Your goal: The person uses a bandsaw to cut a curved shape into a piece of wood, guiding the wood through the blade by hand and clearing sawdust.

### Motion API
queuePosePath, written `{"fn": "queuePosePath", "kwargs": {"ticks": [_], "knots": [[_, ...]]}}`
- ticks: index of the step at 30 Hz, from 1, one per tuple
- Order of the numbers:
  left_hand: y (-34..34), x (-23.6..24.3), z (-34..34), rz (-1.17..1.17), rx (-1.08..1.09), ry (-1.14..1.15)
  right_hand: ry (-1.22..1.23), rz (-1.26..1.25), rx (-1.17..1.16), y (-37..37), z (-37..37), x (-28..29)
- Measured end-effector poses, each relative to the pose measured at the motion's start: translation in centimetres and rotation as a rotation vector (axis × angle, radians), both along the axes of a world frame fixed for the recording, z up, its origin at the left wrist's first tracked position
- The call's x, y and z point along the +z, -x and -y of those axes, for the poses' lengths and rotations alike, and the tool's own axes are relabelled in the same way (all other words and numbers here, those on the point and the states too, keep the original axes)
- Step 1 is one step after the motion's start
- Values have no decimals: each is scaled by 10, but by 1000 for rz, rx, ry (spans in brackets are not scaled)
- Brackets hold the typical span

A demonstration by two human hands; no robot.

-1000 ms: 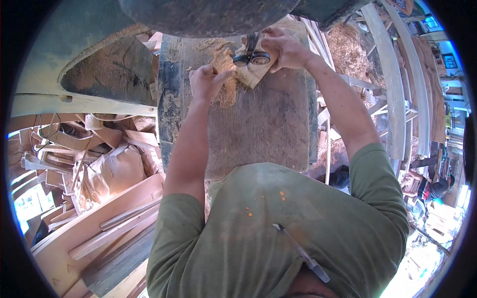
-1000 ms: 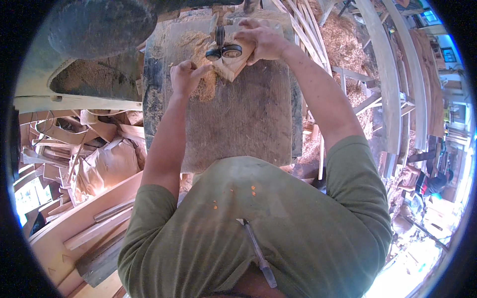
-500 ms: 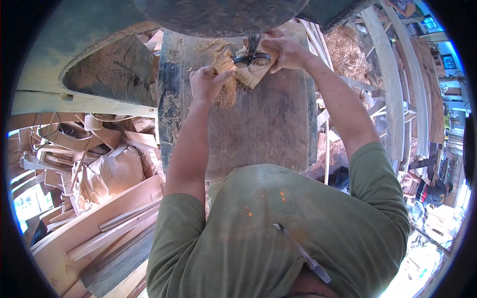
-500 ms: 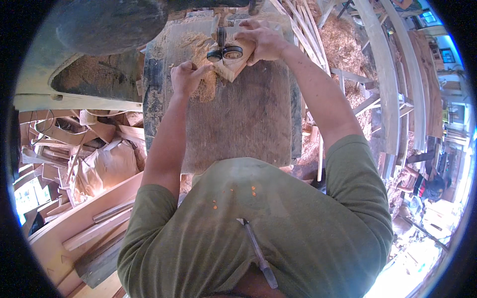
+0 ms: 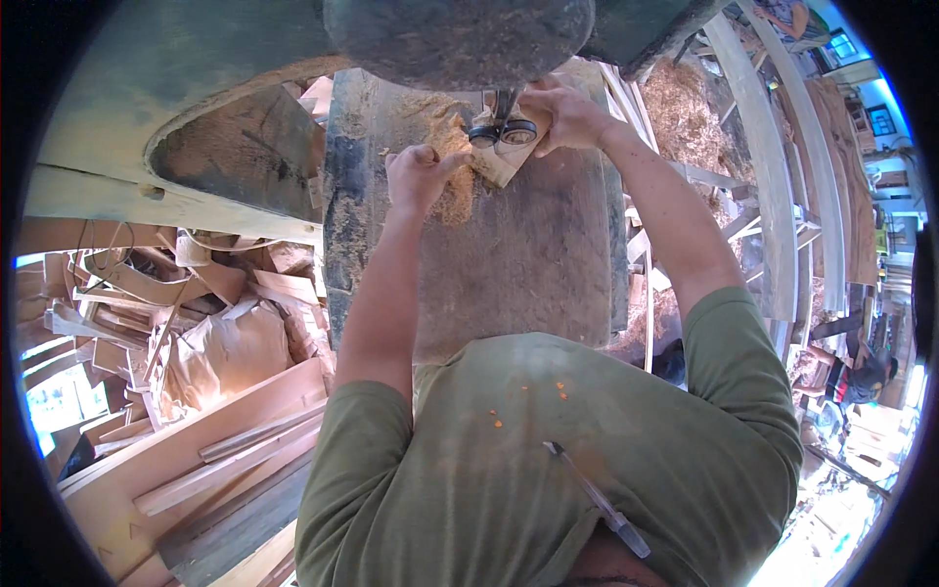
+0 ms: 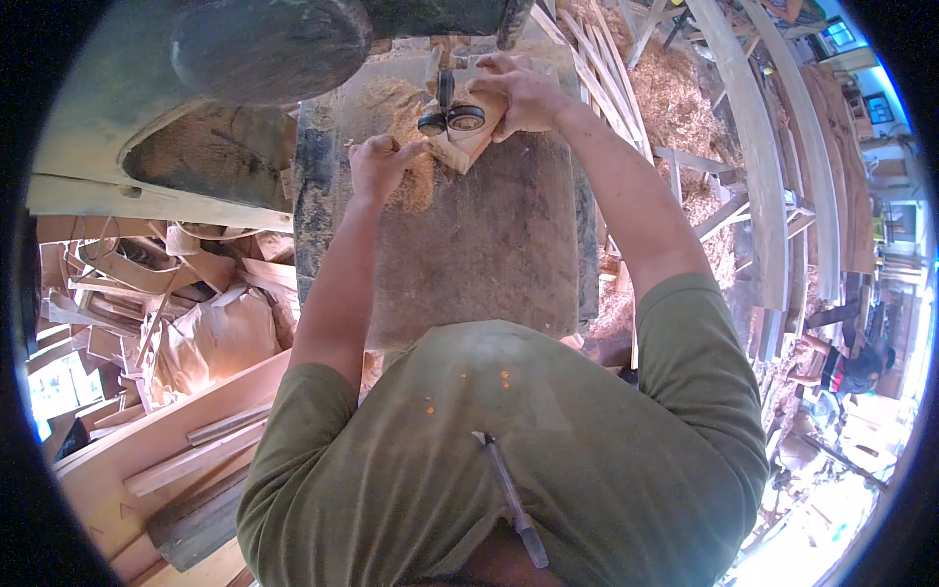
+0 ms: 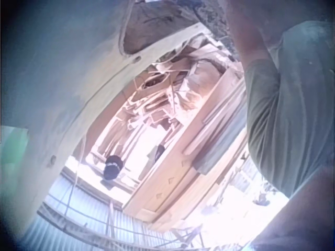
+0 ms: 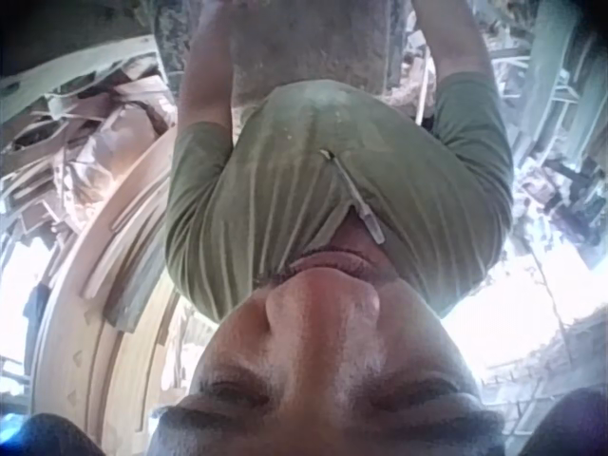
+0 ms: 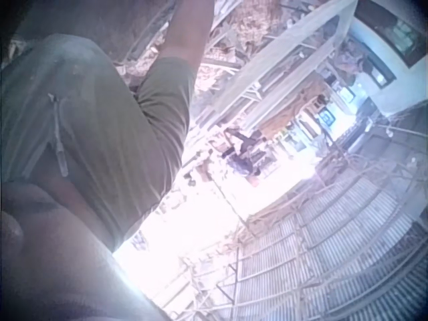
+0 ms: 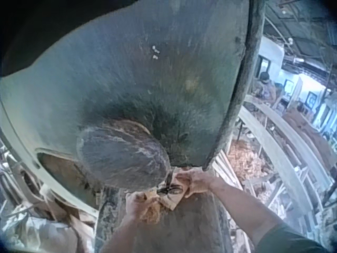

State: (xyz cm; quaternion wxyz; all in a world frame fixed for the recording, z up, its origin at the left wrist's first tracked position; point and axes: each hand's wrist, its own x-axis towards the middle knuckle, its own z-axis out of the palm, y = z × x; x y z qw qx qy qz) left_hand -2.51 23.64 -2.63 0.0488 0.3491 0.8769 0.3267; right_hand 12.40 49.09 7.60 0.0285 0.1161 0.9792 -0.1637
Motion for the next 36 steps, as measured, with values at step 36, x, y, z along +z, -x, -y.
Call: {"fn": "queuePosePath", "kwargs": {"ticks": [36], "knots": [[5, -10, -9, -273, -102, 151, -138, -70, 102, 4, 0, 0]]}}
